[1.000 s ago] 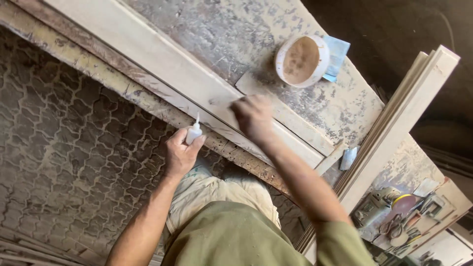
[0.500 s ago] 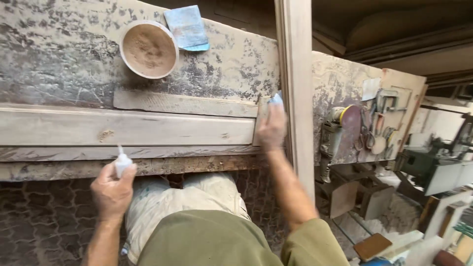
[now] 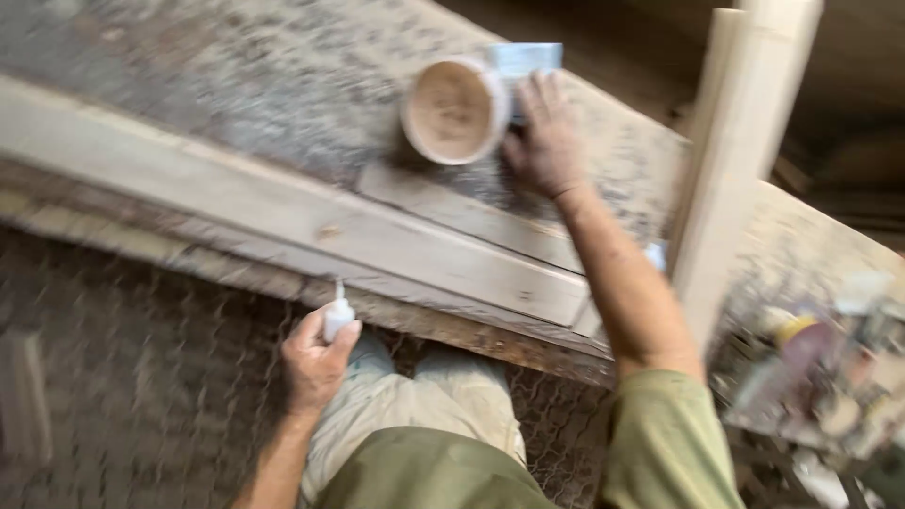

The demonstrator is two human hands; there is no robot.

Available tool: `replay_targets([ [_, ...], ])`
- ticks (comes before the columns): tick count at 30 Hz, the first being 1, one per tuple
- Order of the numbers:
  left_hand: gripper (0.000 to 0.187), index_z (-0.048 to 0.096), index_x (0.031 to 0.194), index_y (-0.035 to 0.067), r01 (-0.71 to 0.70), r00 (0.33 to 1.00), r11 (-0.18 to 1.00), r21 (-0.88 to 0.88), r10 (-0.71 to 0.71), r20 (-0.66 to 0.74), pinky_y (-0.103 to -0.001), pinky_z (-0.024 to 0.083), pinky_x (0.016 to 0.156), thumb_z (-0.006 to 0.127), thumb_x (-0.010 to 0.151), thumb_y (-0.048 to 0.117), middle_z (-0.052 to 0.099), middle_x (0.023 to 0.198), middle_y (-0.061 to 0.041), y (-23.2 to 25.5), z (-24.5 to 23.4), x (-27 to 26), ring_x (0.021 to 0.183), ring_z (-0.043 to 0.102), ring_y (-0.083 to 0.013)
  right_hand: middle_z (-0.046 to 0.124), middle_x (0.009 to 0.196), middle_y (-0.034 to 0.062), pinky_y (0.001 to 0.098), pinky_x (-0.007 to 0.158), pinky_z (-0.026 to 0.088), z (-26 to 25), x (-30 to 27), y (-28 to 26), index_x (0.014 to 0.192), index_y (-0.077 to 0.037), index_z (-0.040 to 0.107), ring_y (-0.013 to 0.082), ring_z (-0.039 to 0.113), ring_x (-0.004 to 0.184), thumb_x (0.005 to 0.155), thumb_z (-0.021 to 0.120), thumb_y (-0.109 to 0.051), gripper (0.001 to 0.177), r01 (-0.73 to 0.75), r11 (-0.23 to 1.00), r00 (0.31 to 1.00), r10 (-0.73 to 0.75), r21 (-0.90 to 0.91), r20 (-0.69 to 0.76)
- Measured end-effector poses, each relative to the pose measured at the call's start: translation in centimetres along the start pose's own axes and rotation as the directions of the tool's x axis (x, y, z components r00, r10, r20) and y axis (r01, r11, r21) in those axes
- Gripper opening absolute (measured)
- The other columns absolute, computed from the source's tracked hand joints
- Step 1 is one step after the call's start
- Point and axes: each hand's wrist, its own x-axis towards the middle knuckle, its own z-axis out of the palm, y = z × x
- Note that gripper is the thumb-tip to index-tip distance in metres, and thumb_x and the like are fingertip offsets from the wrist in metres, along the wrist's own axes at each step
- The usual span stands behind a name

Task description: The recorder is sanding wooden planks using a power sander and applying wood filler to defects.

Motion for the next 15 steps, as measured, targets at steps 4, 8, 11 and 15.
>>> replay_targets([
  [4,0.031,0.068,0.115,-0.002,-0.077,0.996,0.997,-0.017,0.076,-0.049,-0.025,0.05,0.059,0.073,0.087,0.011,0.072,0.085,-0.005,-0.3,-1.6,1.1,0.066,0.059,-0.0134,0.054,0.126,0.0196,0.0457,0.092,0.049,-2.6,4.4,-0.9,0.142,0.002,0.052,0.0352,0.053,0.104,0.096,0.074,-0.005,0.052,0.119,0.982,0.982,-0.137,-0.144,-0.127],
  [8,0.029,0.067,0.114,-0.002,-0.208,0.974,0.976,-0.069,0.2,-0.106,-0.022,0.049,0.044,0.07,0.093,0.018,0.072,0.078,-0.007,-5.1,-2.6,5.0,0.054,0.059,-0.011,0.058,0.114,0.012,0.0306,0.07,0.056,-2.4,2.7,1.9,0.133,-0.002,0.064,0.0231,0.056,0.096,0.104,0.065,-0.009,0.03,0.079,0.939,0.992,-0.107,-0.335,-0.068],
  [11,0.026,0.071,0.101,-0.006,-0.181,0.962,0.979,-0.096,0.156,-0.224,-0.038,0.055,0.056,0.084,0.088,0.013,0.071,0.076,-0.023,-5.7,-3.9,8.8,0.066,0.067,-0.0231,0.06,0.102,0.0085,0.0388,0.078,0.056,-3.9,-0.7,0.0,0.111,-0.004,0.073,0.0303,0.064,0.089,0.103,0.061,-0.015,0.018,0.217,0.971,0.951,-0.233,-0.099,-0.204],
  [15,0.026,0.066,0.084,-0.004,-0.326,0.91,0.942,-0.085,0.288,-0.299,-0.035,0.05,0.052,0.084,0.09,0.014,0.068,0.069,-0.021,-8.2,-6.1,14.7,0.061,0.064,-0.0212,0.058,0.114,0.0219,0.0425,0.085,0.05,-5.5,-4.1,-15.2,0.12,0.005,0.06,0.032,0.058,0.098,0.106,0.045,-0.015,0.028,-0.182,0.937,0.961,0.106,0.299,0.254],
])
